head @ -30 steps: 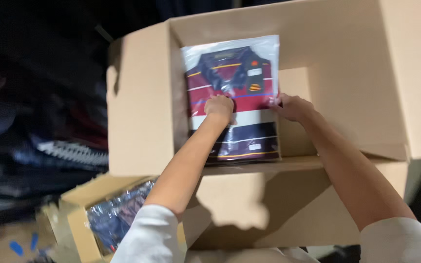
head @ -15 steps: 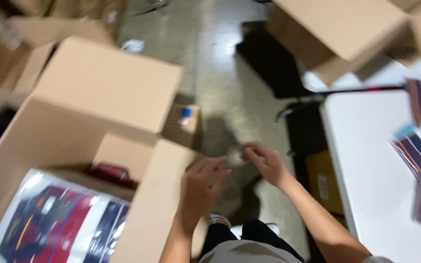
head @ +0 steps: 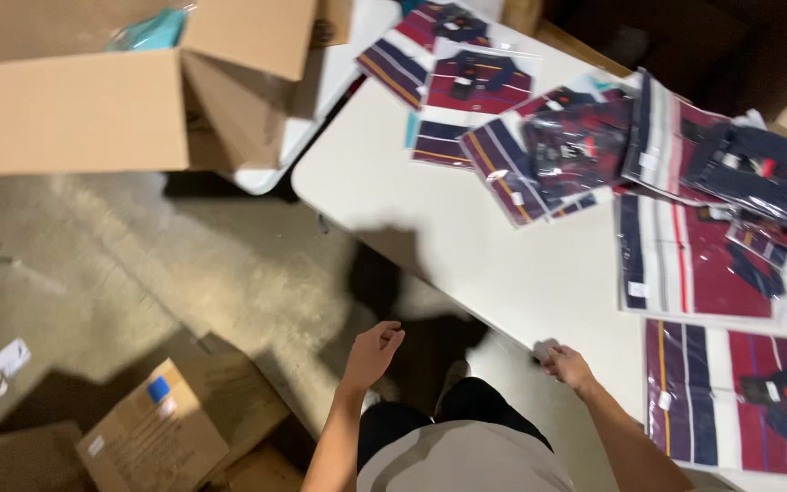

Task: The person packs packaged shirts from a table into several cardboard boxes by hand.

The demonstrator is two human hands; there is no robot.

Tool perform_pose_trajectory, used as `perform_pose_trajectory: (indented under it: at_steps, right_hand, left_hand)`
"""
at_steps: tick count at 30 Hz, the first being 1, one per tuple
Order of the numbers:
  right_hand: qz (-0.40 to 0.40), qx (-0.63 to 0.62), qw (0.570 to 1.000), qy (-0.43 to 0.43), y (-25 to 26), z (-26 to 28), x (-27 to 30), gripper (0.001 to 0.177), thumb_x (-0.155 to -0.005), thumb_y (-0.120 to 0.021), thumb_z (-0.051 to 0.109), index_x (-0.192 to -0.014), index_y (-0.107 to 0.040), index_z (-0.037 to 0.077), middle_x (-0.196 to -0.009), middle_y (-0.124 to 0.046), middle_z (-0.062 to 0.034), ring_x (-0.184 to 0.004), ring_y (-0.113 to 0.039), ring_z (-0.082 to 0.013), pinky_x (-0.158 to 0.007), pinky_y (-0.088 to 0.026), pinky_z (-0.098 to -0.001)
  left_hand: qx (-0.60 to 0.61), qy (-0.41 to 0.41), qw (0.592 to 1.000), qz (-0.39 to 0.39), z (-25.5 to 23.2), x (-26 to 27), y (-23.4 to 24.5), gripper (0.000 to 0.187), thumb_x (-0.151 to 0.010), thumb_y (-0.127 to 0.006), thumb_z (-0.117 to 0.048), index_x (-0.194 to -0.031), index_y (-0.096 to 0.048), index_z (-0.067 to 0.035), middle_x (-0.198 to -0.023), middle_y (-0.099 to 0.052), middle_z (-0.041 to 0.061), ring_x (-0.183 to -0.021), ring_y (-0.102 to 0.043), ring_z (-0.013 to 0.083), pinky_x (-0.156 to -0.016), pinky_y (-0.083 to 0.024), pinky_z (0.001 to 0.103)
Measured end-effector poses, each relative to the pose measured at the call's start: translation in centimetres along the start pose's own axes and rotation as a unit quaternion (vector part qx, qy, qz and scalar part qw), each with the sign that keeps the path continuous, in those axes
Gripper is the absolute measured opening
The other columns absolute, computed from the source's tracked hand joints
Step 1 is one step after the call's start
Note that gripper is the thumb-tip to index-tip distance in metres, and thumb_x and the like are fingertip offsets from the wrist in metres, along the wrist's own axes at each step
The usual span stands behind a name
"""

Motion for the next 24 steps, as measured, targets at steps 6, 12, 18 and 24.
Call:
perform_pose_trajectory:
  at_steps: [6, 12, 18, 24]
  right_hand:
    - [-0.020, -0.132, 0.988, -0.074, 1.7, -5.8, 3.7, 0.054, -0.110, -0.056, 0.032, -0.155, -0.053, 0.002, -0.125, -0.078, -0.0264, -0.108, -0.078, -0.0352, -0.092, -0.057, -0.0430]
    - [-0.046, -0.216, 0.970, -0.100, 0.9, -3.3, 5.3, 0.056, -0.109, -0.057, 0.035, -0.155, -0.050, 0.004, -0.124, -0.078, -0.0247, -0.104, -0.077, -0.0304, -0.088, -0.058, -0.0386]
    - [-0.089, -0.238, 0.961, -0.106, 0.8, -3.9, 2.7, 0.054, -0.109, -0.059, 0.035, -0.153, -0.054, 0.004, -0.126, -0.077, -0.0259, -0.113, -0.076, -0.0362, -0.096, -0.056, -0.0428]
    - [-0.158, -0.255, 0.945, -0.132, 2.4, -2.9, 4.0, 0.050, -0.108, -0.061, 0.038, -0.149, -0.059, 0.010, -0.123, -0.080, -0.0219, -0.112, -0.077, -0.0340, -0.096, -0.057, -0.0417]
  left_hand:
    - [-0.044, 0.039, 0.992, 0.115, 1.2, -6.5, -7.5, 0.048, -0.109, -0.062, -0.042, -0.138, -0.066, -0.004, -0.116, -0.077, 0.018, -0.107, -0.076, 0.0327, -0.091, -0.063, 0.050]
    - [-0.054, 0.002, 0.976, 0.211, -2.3, -13.4, -10.3, 0.048, -0.113, -0.057, -0.038, -0.141, -0.062, 0.001, -0.121, -0.073, 0.024, -0.113, -0.072, 0.0399, -0.093, -0.060, 0.057]
    - [-0.089, -0.030, 0.964, 0.249, -5.5, -21.5, -12.7, 0.048, -0.109, -0.061, -0.043, -0.139, -0.067, -0.006, -0.119, -0.076, 0.019, -0.103, -0.079, 0.0284, -0.090, -0.062, 0.046]
    - [-0.104, -0.019, 0.950, 0.293, -4.5, -29.5, -15.2, 0.044, -0.104, -0.064, -0.045, -0.136, -0.070, -0.015, -0.112, -0.081, 0.011, -0.098, -0.080, 0.0233, -0.089, -0.062, 0.039]
Point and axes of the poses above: each hand's wrist, its own x-axis away from the middle knuckle, its own y-axis out of the back of the hand, z = x × y, the point moved 3 cm from there along -x, towards the middle knuckle
